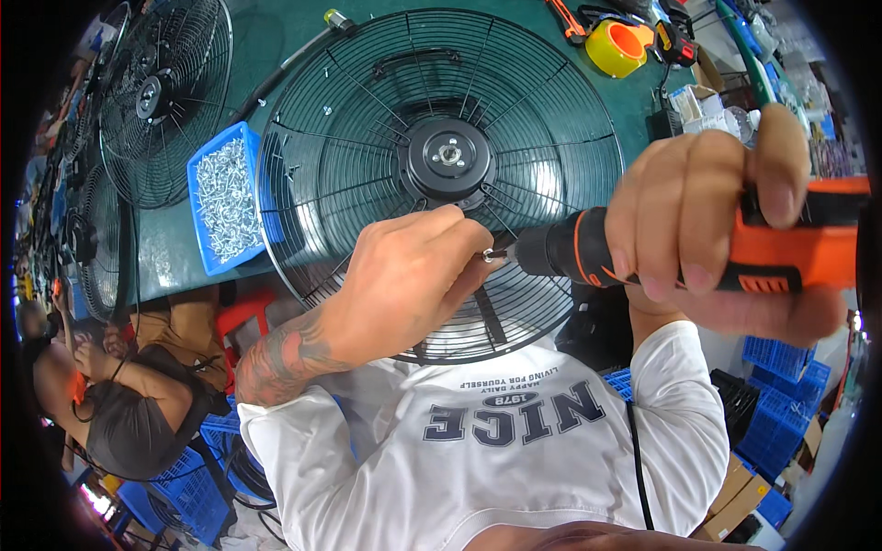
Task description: Assembling industrial or large electric fans on a production line.
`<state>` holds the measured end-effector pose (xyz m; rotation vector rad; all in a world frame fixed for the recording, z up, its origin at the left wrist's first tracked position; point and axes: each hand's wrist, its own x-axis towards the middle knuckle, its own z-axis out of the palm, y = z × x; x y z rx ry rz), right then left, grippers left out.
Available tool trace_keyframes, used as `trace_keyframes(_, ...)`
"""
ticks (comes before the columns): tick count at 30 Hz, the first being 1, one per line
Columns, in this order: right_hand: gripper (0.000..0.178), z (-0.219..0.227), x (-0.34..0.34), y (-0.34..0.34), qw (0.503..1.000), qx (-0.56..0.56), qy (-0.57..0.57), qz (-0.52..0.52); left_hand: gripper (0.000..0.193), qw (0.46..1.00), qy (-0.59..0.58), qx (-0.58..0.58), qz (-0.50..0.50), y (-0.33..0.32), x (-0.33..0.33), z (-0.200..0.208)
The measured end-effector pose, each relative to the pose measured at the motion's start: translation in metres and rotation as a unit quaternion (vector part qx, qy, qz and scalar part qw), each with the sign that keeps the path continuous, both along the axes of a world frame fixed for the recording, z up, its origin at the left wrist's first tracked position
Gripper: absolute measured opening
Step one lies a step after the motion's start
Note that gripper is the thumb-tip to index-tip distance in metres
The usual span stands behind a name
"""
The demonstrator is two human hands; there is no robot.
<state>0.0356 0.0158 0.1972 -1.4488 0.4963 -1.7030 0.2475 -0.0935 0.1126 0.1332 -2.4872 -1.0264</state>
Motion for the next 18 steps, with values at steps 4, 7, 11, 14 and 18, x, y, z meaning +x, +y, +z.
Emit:
trace_keyframes(4,0.058,-0.010,-0.003,-0.010,1.000,0.009,0.017,0.017,0.031,1.000,-0.019,-0.002,0.015,-0.004,0.002,0.000)
trace_keyframes(7,0.062,-0.015,-0.016,-0.011,0.997,0.025,-0.011,-0.071,0.040,0.989,-0.104,0.035,0.102,-0.028,0.017,0.020)
trace_keyframes(11,0.053,-0.011,-0.030,-0.040,0.967,0.038,-0.030,-0.249,0.027,0.799,-0.053,0.569,0.189,-0.086,0.066,-0.006)
trace_keyframes(14,0.034,-0.020,-0.047,-0.072,0.970,0.055,-0.066,-0.229,0.031,0.779,0.057,0.573,0.247,-0.104,0.102,-0.019)
trace_keyframes(18,0.029,-0.035,-0.048,-0.091,0.942,0.199,0.005,-0.271,0.040,0.783,0.059,0.524,0.330,-0.125,0.119,-0.030)
